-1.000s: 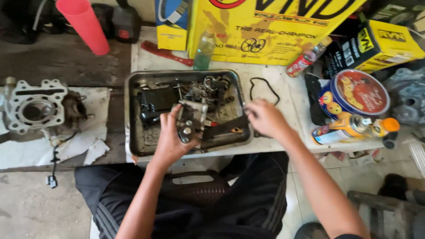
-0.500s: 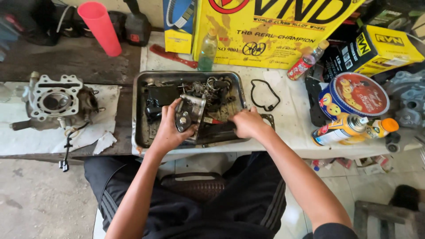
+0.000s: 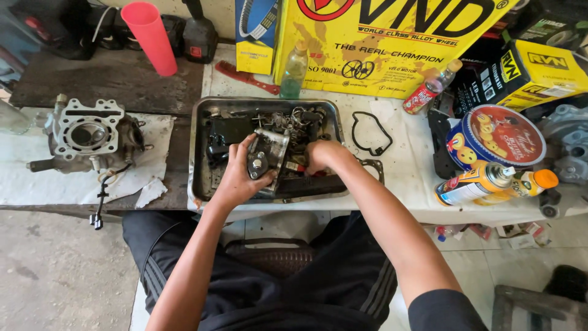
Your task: The person cleans a disassembled engine cylinder head using a metal file and a wire brush. They scrape the surface and crevices of the metal part, then scrub it with the brush to remove residue.
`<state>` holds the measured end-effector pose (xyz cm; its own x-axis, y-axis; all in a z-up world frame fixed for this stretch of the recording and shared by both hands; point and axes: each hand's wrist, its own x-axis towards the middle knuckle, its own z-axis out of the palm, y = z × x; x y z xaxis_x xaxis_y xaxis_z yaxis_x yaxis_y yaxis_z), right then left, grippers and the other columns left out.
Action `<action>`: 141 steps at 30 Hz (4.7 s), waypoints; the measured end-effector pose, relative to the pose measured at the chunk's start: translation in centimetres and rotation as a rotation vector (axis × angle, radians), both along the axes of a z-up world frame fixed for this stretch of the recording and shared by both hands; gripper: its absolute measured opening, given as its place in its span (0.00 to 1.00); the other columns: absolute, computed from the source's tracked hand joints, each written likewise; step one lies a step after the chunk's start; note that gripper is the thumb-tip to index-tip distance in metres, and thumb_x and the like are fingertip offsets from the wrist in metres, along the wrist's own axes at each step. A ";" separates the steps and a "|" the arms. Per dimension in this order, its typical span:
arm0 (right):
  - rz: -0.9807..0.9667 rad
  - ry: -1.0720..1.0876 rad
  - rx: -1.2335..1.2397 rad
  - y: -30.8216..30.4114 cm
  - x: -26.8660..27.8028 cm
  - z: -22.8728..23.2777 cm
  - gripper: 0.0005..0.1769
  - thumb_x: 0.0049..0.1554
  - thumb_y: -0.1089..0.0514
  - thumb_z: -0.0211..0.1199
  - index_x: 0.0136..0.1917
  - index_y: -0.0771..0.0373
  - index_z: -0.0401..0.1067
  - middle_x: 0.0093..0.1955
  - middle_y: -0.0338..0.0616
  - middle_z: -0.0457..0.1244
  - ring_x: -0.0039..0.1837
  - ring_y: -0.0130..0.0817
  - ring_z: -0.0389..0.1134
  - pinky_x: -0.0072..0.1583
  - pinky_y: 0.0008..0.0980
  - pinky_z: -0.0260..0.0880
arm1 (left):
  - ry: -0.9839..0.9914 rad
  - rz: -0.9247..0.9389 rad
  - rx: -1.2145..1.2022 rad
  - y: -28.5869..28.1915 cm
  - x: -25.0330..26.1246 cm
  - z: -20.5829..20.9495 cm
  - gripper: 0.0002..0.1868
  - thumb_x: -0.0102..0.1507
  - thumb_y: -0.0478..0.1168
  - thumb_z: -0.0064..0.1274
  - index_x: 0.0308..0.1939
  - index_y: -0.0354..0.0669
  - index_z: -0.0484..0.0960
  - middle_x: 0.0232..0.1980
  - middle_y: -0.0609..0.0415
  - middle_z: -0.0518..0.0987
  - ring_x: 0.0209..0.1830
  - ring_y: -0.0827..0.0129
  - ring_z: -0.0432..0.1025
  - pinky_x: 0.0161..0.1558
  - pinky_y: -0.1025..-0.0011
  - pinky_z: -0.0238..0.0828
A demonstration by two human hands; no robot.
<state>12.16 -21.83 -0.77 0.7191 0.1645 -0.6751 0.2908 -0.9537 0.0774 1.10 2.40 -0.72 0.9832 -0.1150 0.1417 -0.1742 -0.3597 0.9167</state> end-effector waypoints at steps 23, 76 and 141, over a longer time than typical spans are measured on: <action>-0.875 -0.341 1.436 -7.8 -8.4 4.0 0.13 0.55 0.67 0.68 0.54 0.68 0.75 0.41 0.48 0.67 0.39 0.32 0.70 0.43 0.27 0.76 | -0.006 0.058 0.046 -1.9 -1.3 1.1 0.56 0.48 0.48 0.72 0.76 0.54 0.58 0.63 0.41 0.62 0.66 0.34 0.65 0.65 0.44 0.68; -0.099 -0.887 1.311 1.8 -9.5 10.8 0.02 0.64 0.70 0.54 0.49 0.69 0.68 0.39 0.53 0.66 0.37 0.40 0.70 0.40 0.30 0.71 | -0.101 0.091 0.138 -3.6 -1.7 0.1 0.63 0.41 0.46 0.75 0.76 0.47 0.57 0.58 0.39 0.62 0.59 0.31 0.66 0.61 0.44 0.66; -0.270 -0.643 1.584 -1.9 -11.3 8.3 0.03 0.65 0.67 0.55 0.48 0.70 0.68 0.45 0.56 0.70 0.38 0.39 0.74 0.42 0.36 0.79 | -0.119 0.069 -0.009 -3.0 -2.1 0.2 0.66 0.42 0.55 0.78 0.77 0.44 0.56 0.61 0.34 0.60 0.64 0.27 0.63 0.62 0.39 0.67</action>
